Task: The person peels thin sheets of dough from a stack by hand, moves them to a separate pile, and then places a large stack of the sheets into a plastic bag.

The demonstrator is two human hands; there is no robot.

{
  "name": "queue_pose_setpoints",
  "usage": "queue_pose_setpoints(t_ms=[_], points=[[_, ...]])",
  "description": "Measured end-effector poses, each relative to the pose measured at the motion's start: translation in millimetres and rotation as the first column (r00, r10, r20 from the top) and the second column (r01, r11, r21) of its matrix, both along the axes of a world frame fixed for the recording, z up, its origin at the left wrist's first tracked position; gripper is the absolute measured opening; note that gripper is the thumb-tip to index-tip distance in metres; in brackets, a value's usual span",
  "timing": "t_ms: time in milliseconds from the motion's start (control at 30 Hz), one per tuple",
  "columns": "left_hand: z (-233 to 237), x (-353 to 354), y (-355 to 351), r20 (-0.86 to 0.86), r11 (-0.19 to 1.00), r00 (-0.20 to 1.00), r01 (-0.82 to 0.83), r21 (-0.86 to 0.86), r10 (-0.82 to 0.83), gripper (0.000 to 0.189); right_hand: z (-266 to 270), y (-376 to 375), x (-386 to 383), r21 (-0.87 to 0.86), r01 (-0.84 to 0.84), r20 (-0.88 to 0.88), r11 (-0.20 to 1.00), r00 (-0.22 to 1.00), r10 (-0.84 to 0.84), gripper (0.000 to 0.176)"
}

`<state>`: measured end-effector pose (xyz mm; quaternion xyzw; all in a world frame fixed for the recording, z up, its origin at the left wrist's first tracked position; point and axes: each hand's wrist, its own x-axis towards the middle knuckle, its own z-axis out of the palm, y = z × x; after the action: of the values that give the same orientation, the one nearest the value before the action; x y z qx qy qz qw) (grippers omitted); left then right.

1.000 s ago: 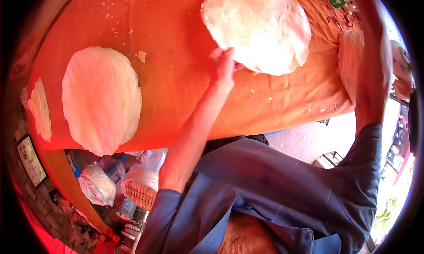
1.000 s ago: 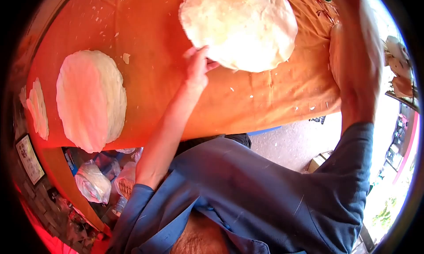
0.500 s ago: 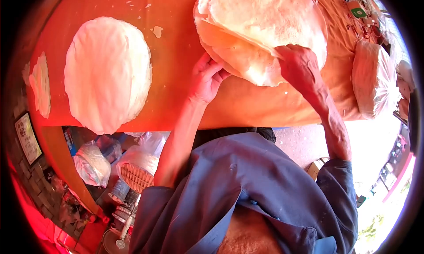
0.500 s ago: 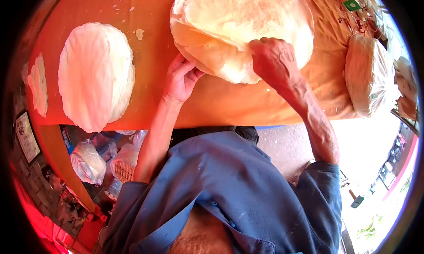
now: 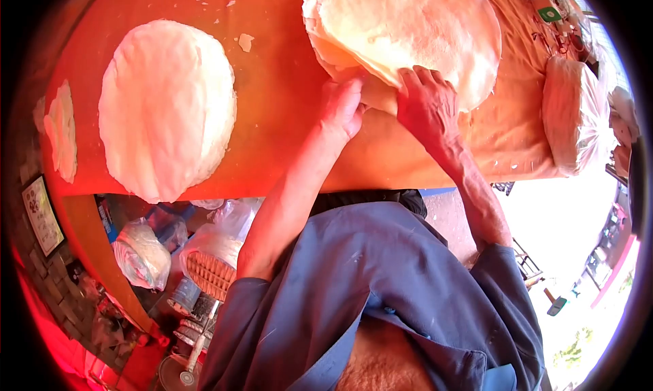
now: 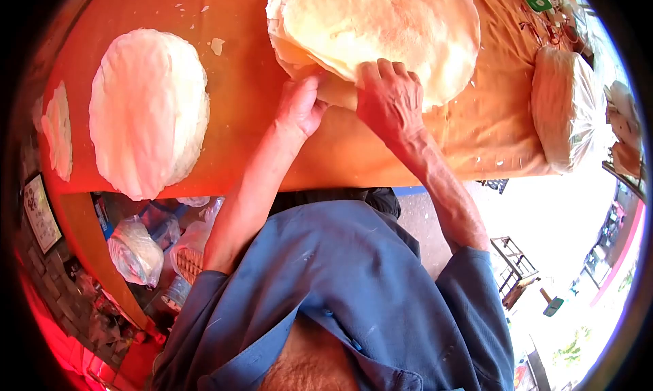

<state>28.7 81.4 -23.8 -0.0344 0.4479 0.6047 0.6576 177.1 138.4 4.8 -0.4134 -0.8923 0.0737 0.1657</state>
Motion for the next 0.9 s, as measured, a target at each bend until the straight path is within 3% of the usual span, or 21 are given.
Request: queue_pose_setpoints(t_ms=[100, 133, 233, 367, 400, 467, 500, 533, 567, 633, 800, 833, 900], points=[[-1, 13, -10, 0.101, 0.994, 0.993, -0.063, 0.087, 0.054, 0.041, 21, 10, 14, -0.062, 0.056, 0.104, 0.997, 0.993, -0.049, 0.007], [1, 18, -16, 0.147, 0.989, 0.987, -0.09, 0.121, 0.072, 0.044, 33, 23, 24, -0.004, 0.008, 0.127, 1.0, 0.992, -0.007, 0.01], [11, 17, -32, 0.149, 0.97, 0.989, -0.015, 0.244, -0.022, 0.045, 129, 62, 47, 0.041, 0.059, 0.165, 0.997, 0.984, -0.065, 0.023], [-5, 7, -43, 0.065, 0.998, 0.998, 0.016, 0.069, -0.02, 0.045, 185, 46, 43, 0.397, 0.216, 0.047, 0.892, 0.966, -0.255, 0.015], [-2, 6, -45, 0.024, 0.996, 0.998, 0.048, 0.07, -0.05, 0.047, 183, 38, 44, 0.398, 0.073, 0.068, 0.914, 0.992, -0.108, 0.013], [3, 3, -47, 0.074, 0.991, 0.995, 0.052, 0.123, -0.061, 0.048, 163, 17, 36, 0.254, -0.031, 0.107, 0.967, 0.994, 0.004, 0.012], [5, 2, -49, 0.097, 0.988, 0.993, 0.051, 0.145, -0.065, 0.05, 148, 3, 21, 0.119, 0.021, 0.151, 0.993, 0.988, -0.039, 0.016], [4, 1, -53, 0.09, 0.984, 0.992, 0.07, 0.161, -0.085, 0.052, 101, 4, 22, 0.066, -0.116, 0.11, 0.991, 0.988, 0.108, 0.016], [4, 2, -56, 0.083, 0.98, 0.991, 0.089, 0.178, -0.105, 0.054, 63, -2, 15, -0.032, -0.11, 0.188, 0.993, 0.975, 0.114, 0.013], [7, 1, -57, 0.074, 0.967, 0.989, 0.107, 0.23, -0.127, 0.061, 9, -17, 12, -0.194, -0.138, 0.186, 0.971, 0.967, 0.174, 0.007], [18, 8, -58, 0.055, 0.979, 0.998, 0.027, 0.2, -0.039, 0.057, 16, -23, -15, -0.173, -0.166, 0.169, 0.971, 0.966, 0.195, 0.006], [12, 8, -59, 0.015, 0.982, 0.997, 0.07, 0.175, -0.074, 0.053, 14, -25, -21, -0.183, -0.212, 0.254, 0.96, 0.933, 0.254, 0.012], [-6, 2, -63, -0.07, 0.983, 0.989, 0.139, 0.12, -0.131, 0.046, 2, -41, -25, -0.207, -0.234, 0.128, 0.95, 0.956, 0.263, 0.024]])
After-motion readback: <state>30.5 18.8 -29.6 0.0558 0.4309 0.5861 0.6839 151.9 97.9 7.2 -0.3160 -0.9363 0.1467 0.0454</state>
